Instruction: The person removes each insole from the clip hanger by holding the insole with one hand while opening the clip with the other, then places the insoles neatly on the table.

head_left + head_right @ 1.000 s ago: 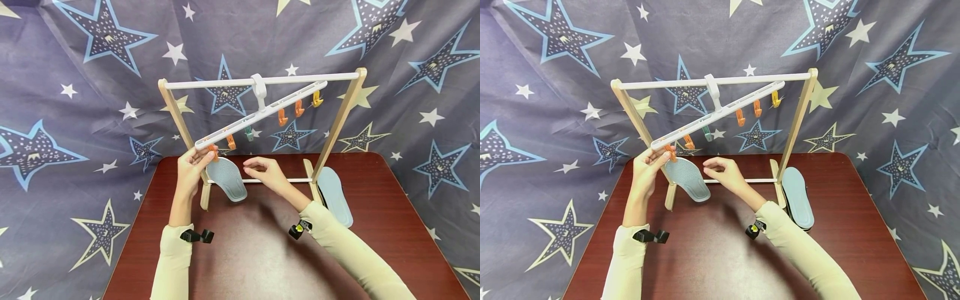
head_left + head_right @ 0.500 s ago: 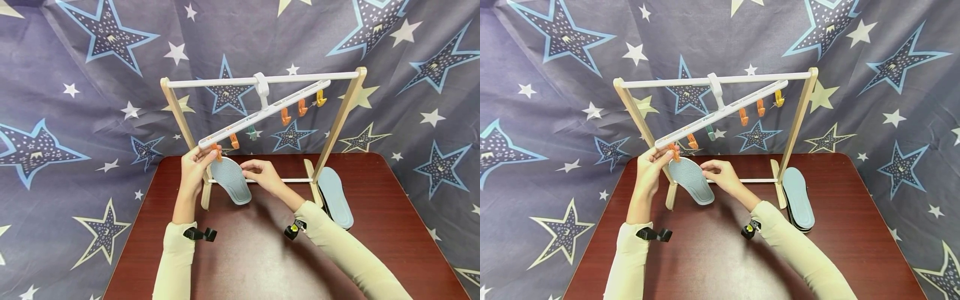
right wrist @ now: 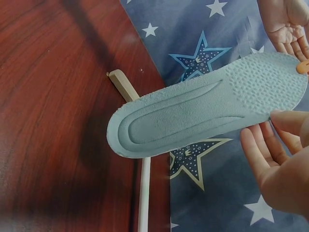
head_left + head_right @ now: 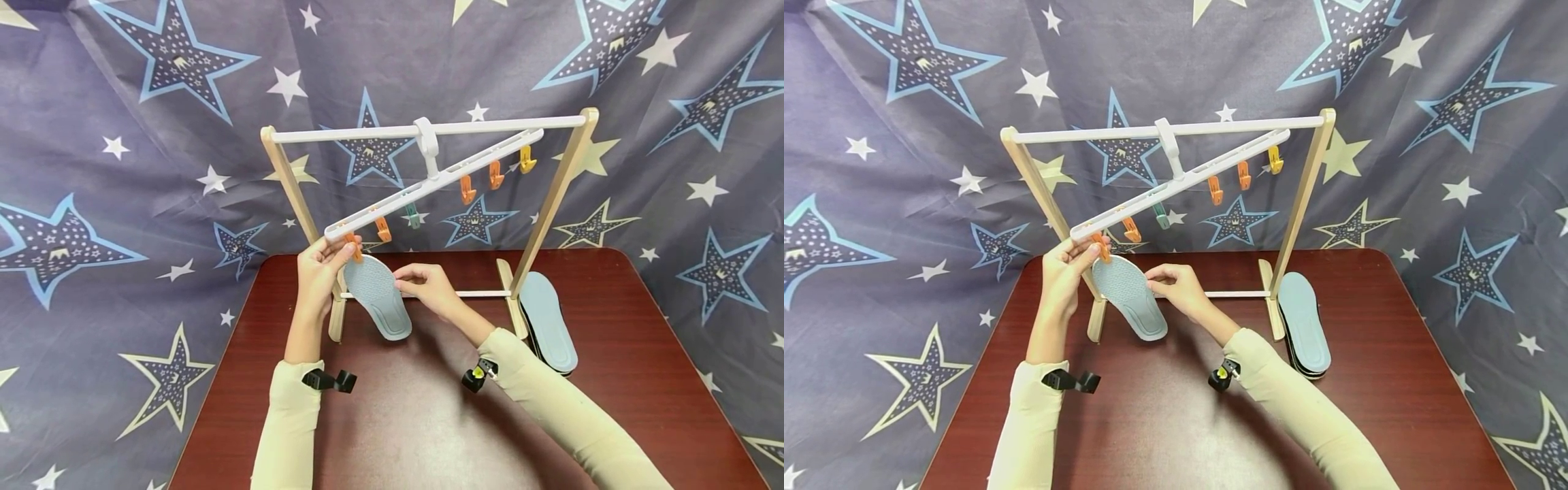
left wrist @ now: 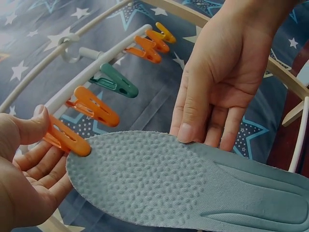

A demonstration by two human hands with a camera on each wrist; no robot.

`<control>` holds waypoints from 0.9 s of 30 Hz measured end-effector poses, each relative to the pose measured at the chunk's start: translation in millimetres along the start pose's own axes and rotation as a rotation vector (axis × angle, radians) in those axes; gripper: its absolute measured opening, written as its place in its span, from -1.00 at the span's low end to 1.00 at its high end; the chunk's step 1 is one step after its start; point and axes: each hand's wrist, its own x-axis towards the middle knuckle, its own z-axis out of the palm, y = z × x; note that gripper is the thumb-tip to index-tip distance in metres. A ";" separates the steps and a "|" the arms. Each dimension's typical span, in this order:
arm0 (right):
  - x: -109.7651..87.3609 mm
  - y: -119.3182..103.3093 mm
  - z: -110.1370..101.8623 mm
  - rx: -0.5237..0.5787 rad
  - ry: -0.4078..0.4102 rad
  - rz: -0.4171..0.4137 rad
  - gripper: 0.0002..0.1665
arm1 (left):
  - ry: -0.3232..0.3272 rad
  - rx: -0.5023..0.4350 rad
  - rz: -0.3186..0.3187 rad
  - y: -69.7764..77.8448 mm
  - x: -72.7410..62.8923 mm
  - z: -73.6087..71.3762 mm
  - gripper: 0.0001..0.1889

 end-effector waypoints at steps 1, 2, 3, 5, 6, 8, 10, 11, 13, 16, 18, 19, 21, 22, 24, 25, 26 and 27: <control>0.2 0.4 0.0 0.005 0.001 0.003 -0.76 | 0.004 0.000 -0.001 0.0 0.4 0.3 -0.68; 0.4 0.7 0.0 0.006 0.001 0.006 -0.77 | 0.007 0.001 -0.003 0.0 0.7 0.7 -0.68; 0.6 0.9 0.0 0.011 0.000 0.009 -0.77 | 0.010 0.000 -0.004 0.0 1.0 1.0 -0.68; 0.9 1.0 -0.2 0.015 0.001 0.015 -0.77 | 0.016 0.002 -0.007 -0.2 1.6 1.6 -0.68; 1.2 1.1 -0.2 0.017 0.000 0.019 -0.77 | 0.019 0.003 -0.008 -0.4 1.9 1.7 -0.68; 1.6 1.0 -0.2 0.022 0.002 0.028 -0.77 | 0.023 0.003 -0.010 -0.8 2.5 2.0 -0.68; 1.9 0.8 0.0 0.028 0.002 0.039 -0.76 | 0.029 0.012 -0.010 -1.2 3.0 2.3 -0.68; 2.0 0.6 0.1 0.033 0.002 0.045 -0.76 | 0.033 0.015 -0.009 -1.4 3.3 2.3 -0.68; 2.1 -0.1 0.6 0.044 -0.001 0.059 -0.76 | 0.040 0.025 -0.007 -2.1 3.8 2.5 -0.68; 2.1 -0.8 1.4 0.057 -0.009 0.077 -0.75 | 0.054 0.033 0.003 -3.1 4.6 3.0 -0.69; 2.2 -1.2 1.8 0.065 -0.016 0.084 -0.74 | 0.062 0.031 0.015 -4.2 5.1 3.4 -0.70; 2.1 -1.2 2.0 0.069 -0.018 0.086 -0.74 | 0.067 0.031 0.024 -4.7 5.2 3.8 -0.70; 2.0 -1.3 2.3 0.081 -0.023 0.086 -0.74 | 0.076 0.034 0.039 -5.4 5.6 4.8 -0.71; 2.0 -1.4 2.4 0.087 -0.024 0.085 -0.74 | 0.080 0.036 0.049 -5.5 5.6 5.4 -0.72; 2.0 -1.5 2.8 0.092 -0.027 0.082 -0.74 | 0.090 0.040 0.066 -5.6 5.8 6.7 -0.72; 1.9 -1.7 3.0 0.092 -0.026 0.080 -0.74 | 0.096 0.044 0.073 -5.2 5.7 7.7 -0.72; 1.9 -1.9 3.3 0.093 -0.027 0.079 -0.74 | 0.099 0.047 0.079 -4.9 5.6 8.4 -0.73; 1.9 -2.3 3.6 0.093 -0.027 0.079 -0.74 | 0.103 0.048 0.085 -4.6 5.6 9.1 -0.73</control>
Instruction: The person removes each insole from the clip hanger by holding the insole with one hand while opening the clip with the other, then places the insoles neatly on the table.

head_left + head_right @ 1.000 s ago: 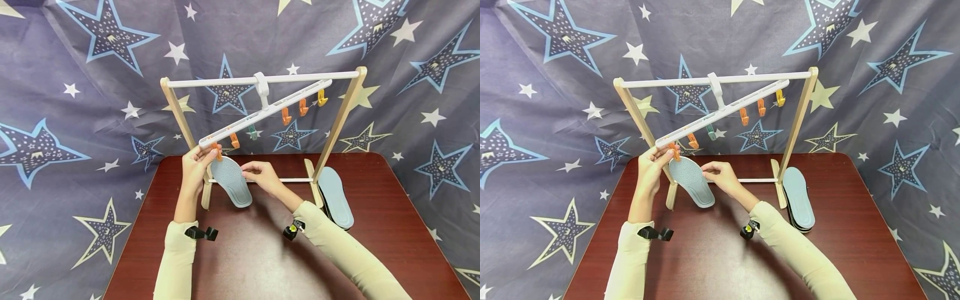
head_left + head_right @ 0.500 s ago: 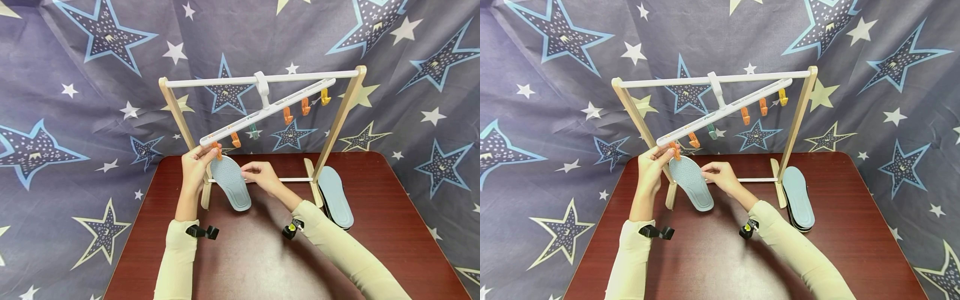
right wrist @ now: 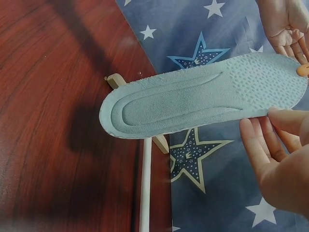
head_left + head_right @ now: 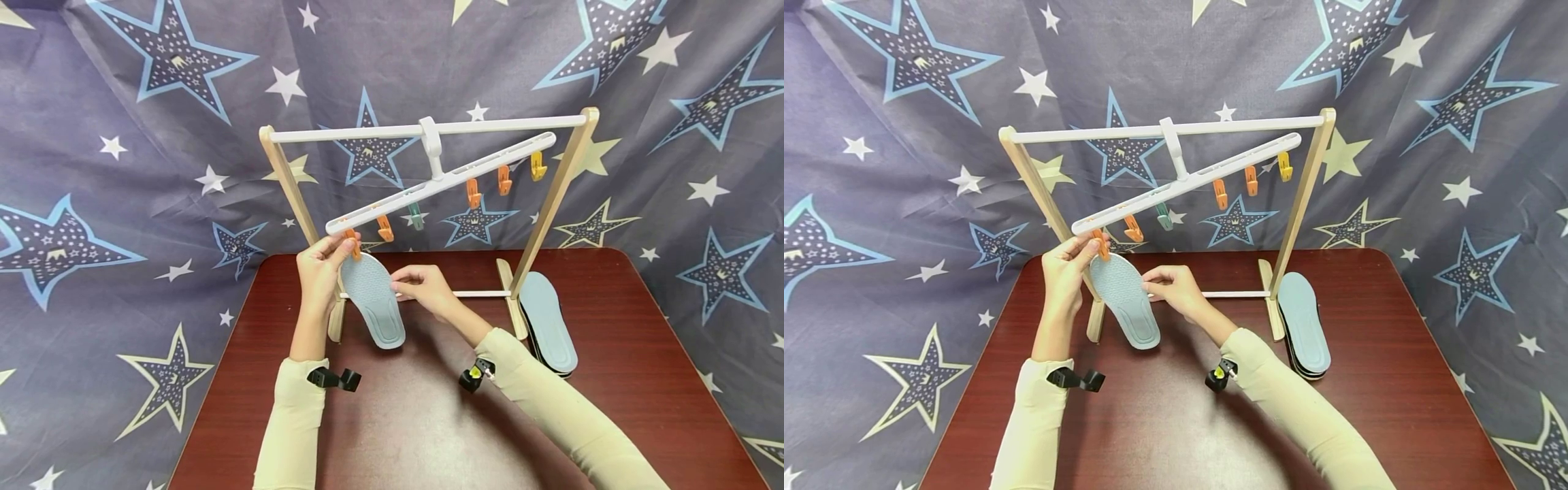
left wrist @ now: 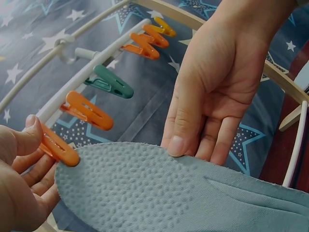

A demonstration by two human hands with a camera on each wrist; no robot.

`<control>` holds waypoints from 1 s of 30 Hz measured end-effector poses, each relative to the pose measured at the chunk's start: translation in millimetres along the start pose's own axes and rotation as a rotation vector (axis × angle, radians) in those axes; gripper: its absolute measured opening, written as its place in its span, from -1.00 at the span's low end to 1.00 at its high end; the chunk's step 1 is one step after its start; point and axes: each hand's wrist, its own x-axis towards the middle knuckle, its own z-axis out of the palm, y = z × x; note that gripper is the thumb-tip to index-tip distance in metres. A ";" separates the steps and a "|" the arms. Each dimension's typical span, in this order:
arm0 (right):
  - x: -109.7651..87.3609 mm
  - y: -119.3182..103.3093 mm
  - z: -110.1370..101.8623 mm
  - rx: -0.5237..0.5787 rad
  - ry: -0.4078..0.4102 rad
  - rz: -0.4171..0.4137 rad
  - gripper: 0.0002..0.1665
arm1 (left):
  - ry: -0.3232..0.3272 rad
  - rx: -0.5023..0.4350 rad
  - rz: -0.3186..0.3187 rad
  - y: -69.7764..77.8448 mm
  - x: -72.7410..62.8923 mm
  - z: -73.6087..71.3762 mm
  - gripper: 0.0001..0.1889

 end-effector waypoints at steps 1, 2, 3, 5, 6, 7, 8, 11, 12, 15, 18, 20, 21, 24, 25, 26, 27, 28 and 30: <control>-0.2 -0.5 0.4 -0.001 0.000 0.000 -0.74 | 0.005 0.000 0.005 0.5 -0.2 0.6 -0.74; -0.3 -1.1 1.0 -0.004 0.001 0.000 -0.74 | 0.010 0.000 0.009 0.9 -0.3 1.2 -0.74; -0.5 -1.8 1.4 -0.001 0.002 0.002 -0.74 | 0.016 -0.001 0.013 1.0 -0.3 1.8 -0.74; -0.8 -3.1 2.4 -0.002 0.004 0.003 -0.74 | 0.027 -0.003 0.023 1.4 -0.4 2.8 -0.75; -0.8 -3.6 2.7 -0.004 0.005 0.003 -0.74 | 0.032 -0.006 0.028 1.3 -0.3 3.2 -0.75; -0.8 -4.0 3.1 -0.006 0.007 0.004 -0.74 | 0.037 -0.008 0.032 1.2 -0.1 3.5 -0.75; -0.6 -3.8 3.4 -0.007 0.008 0.004 -0.74 | 0.040 -0.012 0.036 1.1 0.2 3.8 -0.75; 0.0 -4.3 4.2 -0.006 0.013 0.009 -0.75 | 0.047 -0.013 0.043 0.8 0.9 4.5 -0.75; 0.3 -4.2 4.4 -0.004 0.014 0.012 -0.74 | 0.049 -0.014 0.043 1.0 1.1 4.8 -0.75; 1.0 -4.2 5.0 0.001 0.017 0.020 -0.74 | 0.050 -0.011 0.039 1.8 1.3 5.1 -0.75; 1.4 -3.6 5.0 0.002 0.018 0.022 -0.74 | 0.044 -0.017 0.034 2.8 1.3 5.1 -0.75; 1.3 -3.9 5.0 0.002 0.018 0.022 -0.74 | 0.040 -0.023 0.032 3.3 1.3 4.8 -0.75; 1.2 -4.2 5.1 0.001 0.018 0.021 -0.74 | 0.038 -0.027 0.031 3.5 1.3 4.7 -0.75; 0.6 -5.8 5.6 0.004 0.017 0.020 -0.74 | 0.036 -0.030 0.030 4.2 1.4 4.2 -0.75; 0.5 -5.8 5.6 0.006 0.016 0.019 -0.74 | 0.035 -0.029 0.030 4.4 1.4 4.0 -0.75; 0.4 -6.0 5.8 0.008 0.016 0.020 -0.74 | 0.035 -0.028 0.028 4.4 1.5 3.7 -0.75; 0.3 -6.2 6.0 0.011 0.015 0.020 -0.74 | 0.035 -0.025 0.028 4.5 1.6 3.5 -0.75; 0.3 -6.3 6.1 0.013 0.014 0.021 -0.74 | 0.036 -0.023 0.025 4.6 1.6 3.3 -0.74; 0.5 -5.9 6.1 0.016 0.013 0.021 -0.74 | 0.035 -0.018 0.023 5.0 1.7 2.8 -0.74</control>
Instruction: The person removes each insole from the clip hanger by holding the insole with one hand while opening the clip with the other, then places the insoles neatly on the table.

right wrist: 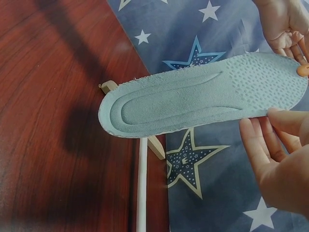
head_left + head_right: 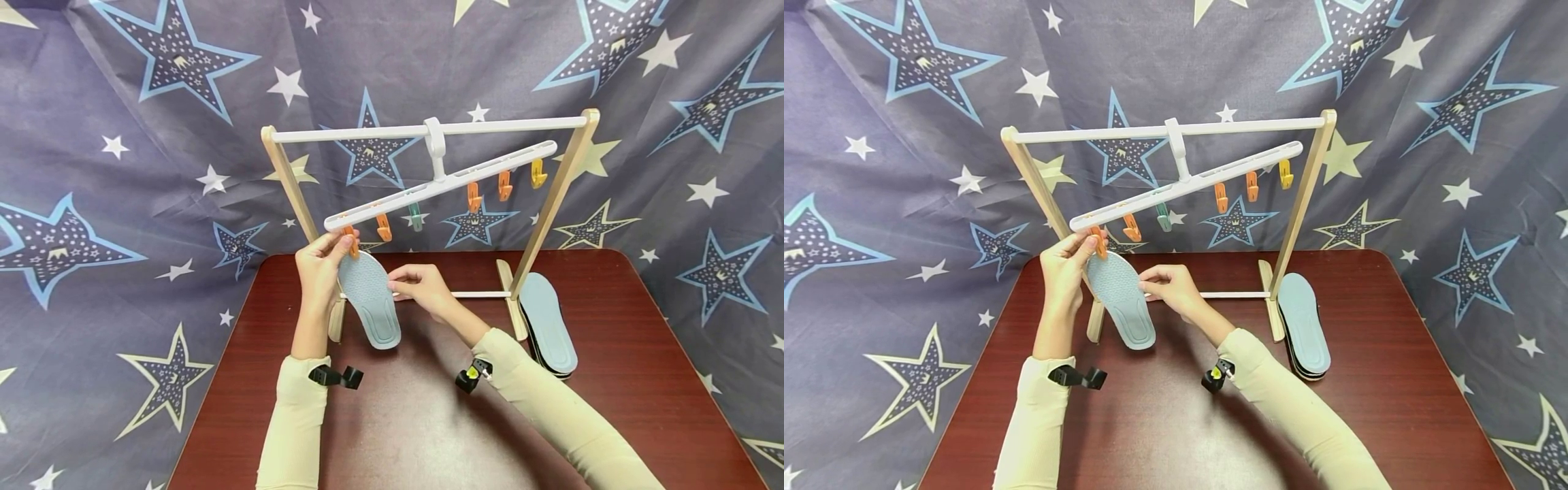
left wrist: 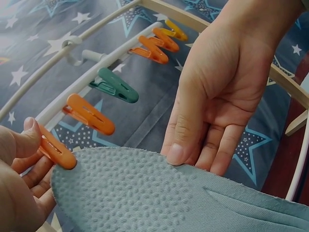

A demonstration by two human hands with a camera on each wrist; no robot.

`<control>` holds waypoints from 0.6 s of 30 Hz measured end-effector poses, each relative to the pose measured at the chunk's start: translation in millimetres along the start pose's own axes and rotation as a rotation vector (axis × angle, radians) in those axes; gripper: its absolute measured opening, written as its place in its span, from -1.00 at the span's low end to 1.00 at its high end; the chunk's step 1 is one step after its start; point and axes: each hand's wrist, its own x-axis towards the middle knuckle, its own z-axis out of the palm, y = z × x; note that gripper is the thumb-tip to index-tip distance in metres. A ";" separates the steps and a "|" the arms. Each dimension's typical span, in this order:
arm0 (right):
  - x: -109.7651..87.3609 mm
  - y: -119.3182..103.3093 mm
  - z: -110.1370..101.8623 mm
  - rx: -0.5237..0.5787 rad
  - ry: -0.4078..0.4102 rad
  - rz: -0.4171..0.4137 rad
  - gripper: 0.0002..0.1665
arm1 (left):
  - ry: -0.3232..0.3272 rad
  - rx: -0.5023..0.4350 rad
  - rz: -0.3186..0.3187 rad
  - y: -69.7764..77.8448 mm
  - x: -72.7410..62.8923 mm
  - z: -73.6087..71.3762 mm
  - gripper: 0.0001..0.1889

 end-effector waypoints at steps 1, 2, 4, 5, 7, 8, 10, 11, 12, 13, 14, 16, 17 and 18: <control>0.1 0.2 -0.1 0.000 -0.001 0.001 -0.75 | -0.001 0.003 -0.001 0.1 0.2 -0.1 -0.74; 0.1 0.0 0.0 0.000 -0.002 0.001 -0.75 | -0.002 0.005 -0.002 0.2 0.4 -0.3 -0.74; 0.4 0.3 -0.3 -0.006 -0.002 0.000 -0.75 | -0.005 0.010 -0.004 0.7 0.8 -0.6 -0.74; 0.4 0.4 -0.4 -0.010 -0.001 0.000 -0.75 | -0.007 0.010 -0.004 1.0 1.0 -0.7 -0.73; 0.5 0.3 -0.5 -0.014 0.000 0.001 -0.76 | -0.011 0.013 -0.008 1.5 1.2 -1.1 -0.73; 0.3 0.0 -0.4 -0.016 0.001 0.002 -0.76 | -0.013 0.012 -0.010 1.8 1.2 -1.3 -0.73; 0.2 -0.2 -0.5 -0.017 0.002 0.004 -0.75 | -0.017 0.012 -0.016 2.4 1.4 -1.6 -0.73; 0.0 -0.6 -0.4 -0.018 0.000 0.004 -0.75 | -0.019 0.011 -0.019 2.8 1.4 -1.8 -0.73; -0.2 -1.0 -0.3 -0.017 -0.001 0.005 -0.75 | -0.020 0.010 -0.023 3.1 1.4 -1.9 -0.72; -0.2 -0.9 -0.3 -0.016 -0.002 0.005 -0.75 | -0.020 0.006 -0.027 3.4 1.5 -2.1 -0.72; -0.3 -0.8 -0.4 -0.014 -0.004 0.006 -0.75 | -0.020 0.002 -0.031 3.7 1.5 -2.3 -0.72; -0.2 -0.7 -0.6 -0.008 -0.005 0.007 -0.75 | -0.019 -0.010 -0.037 4.0 1.8 -2.5 -0.71; -0.2 -0.9 -0.7 -0.011 -0.007 0.006 -0.75 | -0.018 -0.016 -0.039 4.2 1.9 -2.6 -0.71; -0.1 -0.9 -0.9 -0.010 -0.007 0.006 -0.75 | -0.017 -0.021 -0.040 4.3 2.0 -2.6 -0.71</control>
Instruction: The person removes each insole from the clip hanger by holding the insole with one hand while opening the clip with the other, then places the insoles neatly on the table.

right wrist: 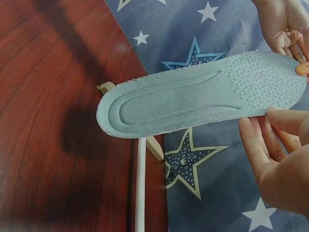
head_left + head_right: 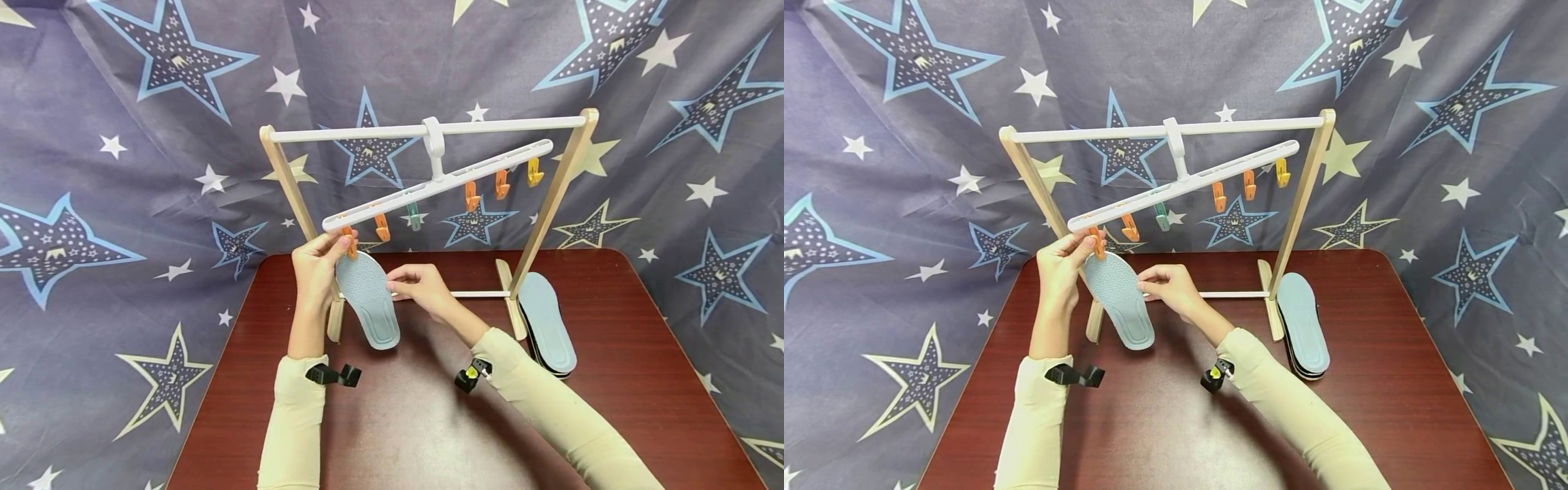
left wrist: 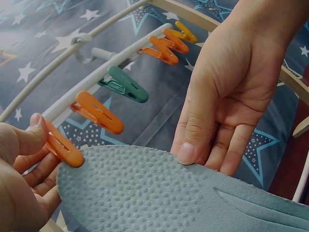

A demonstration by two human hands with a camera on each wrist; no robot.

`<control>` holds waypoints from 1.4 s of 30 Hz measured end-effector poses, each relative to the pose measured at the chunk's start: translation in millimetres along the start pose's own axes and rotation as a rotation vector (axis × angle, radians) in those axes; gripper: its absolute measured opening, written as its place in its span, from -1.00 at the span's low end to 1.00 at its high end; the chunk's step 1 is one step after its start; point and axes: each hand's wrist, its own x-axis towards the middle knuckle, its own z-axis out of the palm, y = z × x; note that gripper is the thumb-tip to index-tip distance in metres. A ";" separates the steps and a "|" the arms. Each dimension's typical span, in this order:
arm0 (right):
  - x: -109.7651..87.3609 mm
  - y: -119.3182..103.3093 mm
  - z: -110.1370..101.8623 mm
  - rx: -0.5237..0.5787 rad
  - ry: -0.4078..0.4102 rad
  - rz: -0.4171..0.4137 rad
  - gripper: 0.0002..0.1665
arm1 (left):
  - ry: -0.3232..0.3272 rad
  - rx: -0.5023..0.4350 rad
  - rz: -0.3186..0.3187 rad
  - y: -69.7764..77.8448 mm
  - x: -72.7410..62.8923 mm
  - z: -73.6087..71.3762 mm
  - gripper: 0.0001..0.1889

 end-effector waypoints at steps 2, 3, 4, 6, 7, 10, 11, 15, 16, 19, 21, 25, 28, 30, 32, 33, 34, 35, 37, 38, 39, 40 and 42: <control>0.1 -0.3 -0.1 -0.002 0.001 0.000 -0.75 | -0.002 -0.003 0.003 0.1 0.3 0.0 -0.71; 0.1 -0.8 -0.2 -0.003 0.000 0.001 -0.75 | -0.003 -0.003 0.006 0.2 0.5 0.0 -0.72; 0.1 -1.2 -0.3 -0.004 -0.001 -0.001 -0.75 | -0.005 0.000 0.009 0.2 0.6 0.1 -0.72; -0.1 -2.3 -0.1 -0.003 -0.002 0.000 -0.75 | -0.007 0.006 0.018 0.1 1.0 0.2 -0.73; -0.2 -2.8 0.1 0.000 -0.002 0.000 -0.75 | -0.007 0.006 0.022 0.2 1.1 0.4 -0.73; 0.2 -3.6 0.1 0.002 -0.001 -0.002 -0.75 | -0.003 0.003 0.026 0.3 1.7 1.1 -0.73; 0.5 -3.5 0.1 -0.001 -0.001 -0.003 -0.75 | -0.001 0.003 0.026 0.6 1.7 1.4 -0.73; 1.6 -2.8 -0.6 -0.010 -0.004 -0.004 -0.75 | 0.008 0.003 0.019 1.4 1.9 2.3 -0.72; 1.7 -2.6 -0.6 -0.010 -0.005 -0.003 -0.75 | 0.009 0.003 0.016 1.5 2.0 2.4 -0.72; 1.3 -3.1 -1.0 -0.008 -0.006 -0.002 -0.75 | 0.013 0.002 0.011 1.4 2.3 2.9 -0.73; 1.0 -3.5 -1.2 -0.005 -0.005 -0.002 -0.75 | 0.015 -0.002 0.009 1.3 2.4 3.4 -0.73; 0.7 -4.1 -1.4 -0.007 -0.001 -0.001 -0.76 | 0.024 -0.007 0.017 1.2 2.4 4.4 -0.75; 0.9 -3.9 -1.3 -0.011 0.002 -0.002 -0.77 | 0.030 -0.007 0.024 0.4 2.9 5.0 -0.78; 1.0 -3.7 -1.2 -0.010 0.002 0.001 -0.77 | 0.033 -0.007 0.024 0.1 3.1 5.3 -0.79; 1.1 -3.3 -1.0 -0.004 0.003 0.005 -0.76 | 0.036 -0.009 0.019 0.2 3.2 5.5 -0.79; 1.2 -3.2 -1.0 -0.002 0.004 0.007 -0.76 | 0.037 -0.008 0.015 0.3 3.2 5.6 -0.78; 1.2 -2.9 -1.1 0.001 0.003 0.009 -0.76 | 0.038 -0.010 0.011 0.4 3.2 5.6 -0.77; 1.2 -2.8 -1.2 0.005 0.004 0.011 -0.76 | 0.038 -0.010 0.006 0.6 3.2 5.6 -0.76; 1.1 -2.6 -1.3 0.008 0.006 0.014 -0.76 | 0.038 -0.015 -0.004 1.2 3.1 5.9 -0.74; 1.1 -2.5 -1.4 0.009 0.005 0.015 -0.76 | 0.038 -0.018 -0.008 1.4 3.0 5.9 -0.73; 1.0 -2.3 -1.5 0.010 0.005 0.015 -0.76 | 0.039 -0.019 -0.012 1.4 3.1 6.0 -0.73; 1.0 -2.2 -1.7 0.011 0.006 0.016 -0.76 | 0.039 -0.024 -0.015 1.6 3.1 6.1 -0.72; 1.0 -2.1 -1.9 0.007 0.006 0.015 -0.77 | 0.040 -0.030 -0.018 1.9 3.1 6.4 -0.72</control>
